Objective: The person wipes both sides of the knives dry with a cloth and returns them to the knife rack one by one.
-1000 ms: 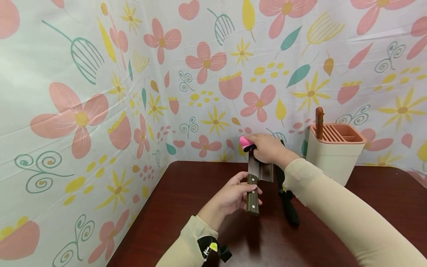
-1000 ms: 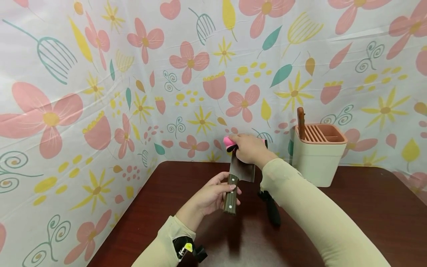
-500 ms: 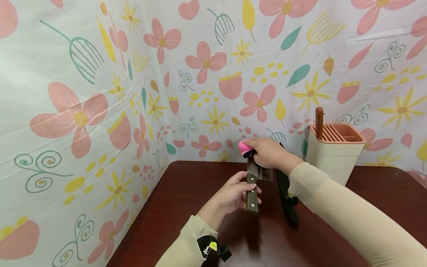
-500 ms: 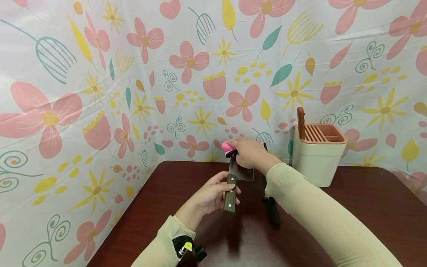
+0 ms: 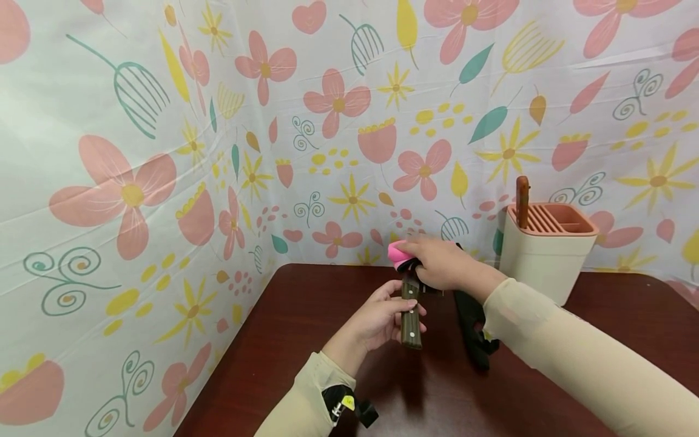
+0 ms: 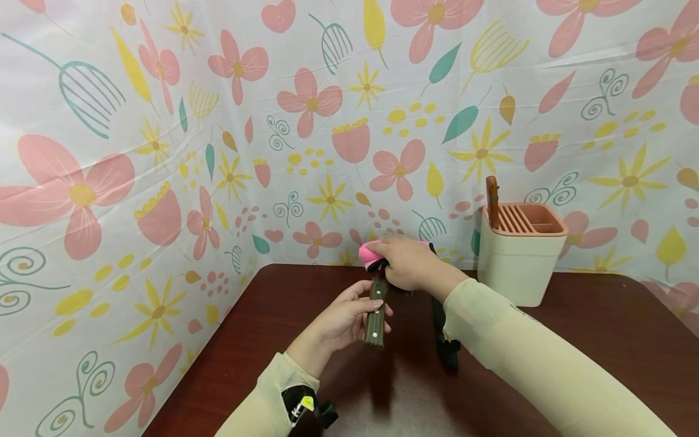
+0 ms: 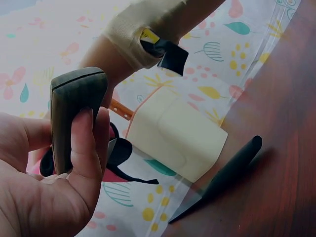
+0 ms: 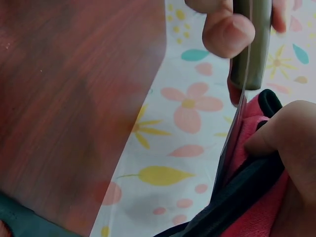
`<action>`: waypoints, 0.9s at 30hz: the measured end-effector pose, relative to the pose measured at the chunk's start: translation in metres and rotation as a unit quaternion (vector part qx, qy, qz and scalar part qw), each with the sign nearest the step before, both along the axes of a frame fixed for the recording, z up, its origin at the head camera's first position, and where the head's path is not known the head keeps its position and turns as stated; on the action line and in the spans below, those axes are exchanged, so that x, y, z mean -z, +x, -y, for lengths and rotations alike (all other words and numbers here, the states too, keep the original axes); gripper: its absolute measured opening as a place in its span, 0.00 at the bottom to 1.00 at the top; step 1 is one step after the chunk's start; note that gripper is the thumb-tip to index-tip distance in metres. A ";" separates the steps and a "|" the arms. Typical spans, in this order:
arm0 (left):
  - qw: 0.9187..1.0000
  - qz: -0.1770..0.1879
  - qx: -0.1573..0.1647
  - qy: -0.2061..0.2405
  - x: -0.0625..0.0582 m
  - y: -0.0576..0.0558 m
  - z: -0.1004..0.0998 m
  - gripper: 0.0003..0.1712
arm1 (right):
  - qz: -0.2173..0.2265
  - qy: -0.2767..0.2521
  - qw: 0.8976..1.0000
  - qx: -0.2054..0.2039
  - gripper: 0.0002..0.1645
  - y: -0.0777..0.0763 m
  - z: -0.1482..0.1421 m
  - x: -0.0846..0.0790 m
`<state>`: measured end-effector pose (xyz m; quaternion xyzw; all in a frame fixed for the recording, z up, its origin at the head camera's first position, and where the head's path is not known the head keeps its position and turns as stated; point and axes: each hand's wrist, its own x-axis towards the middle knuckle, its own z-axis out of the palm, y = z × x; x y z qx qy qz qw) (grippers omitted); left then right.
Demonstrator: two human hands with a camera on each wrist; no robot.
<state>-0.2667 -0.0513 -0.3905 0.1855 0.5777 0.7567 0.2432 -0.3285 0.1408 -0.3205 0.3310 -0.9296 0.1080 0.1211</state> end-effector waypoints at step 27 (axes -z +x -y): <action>1.000 -0.005 0.008 0.000 0.002 0.001 -0.001 0.24 | 0.030 -0.029 0.998 -0.035 0.39 0.048 -0.016 -0.001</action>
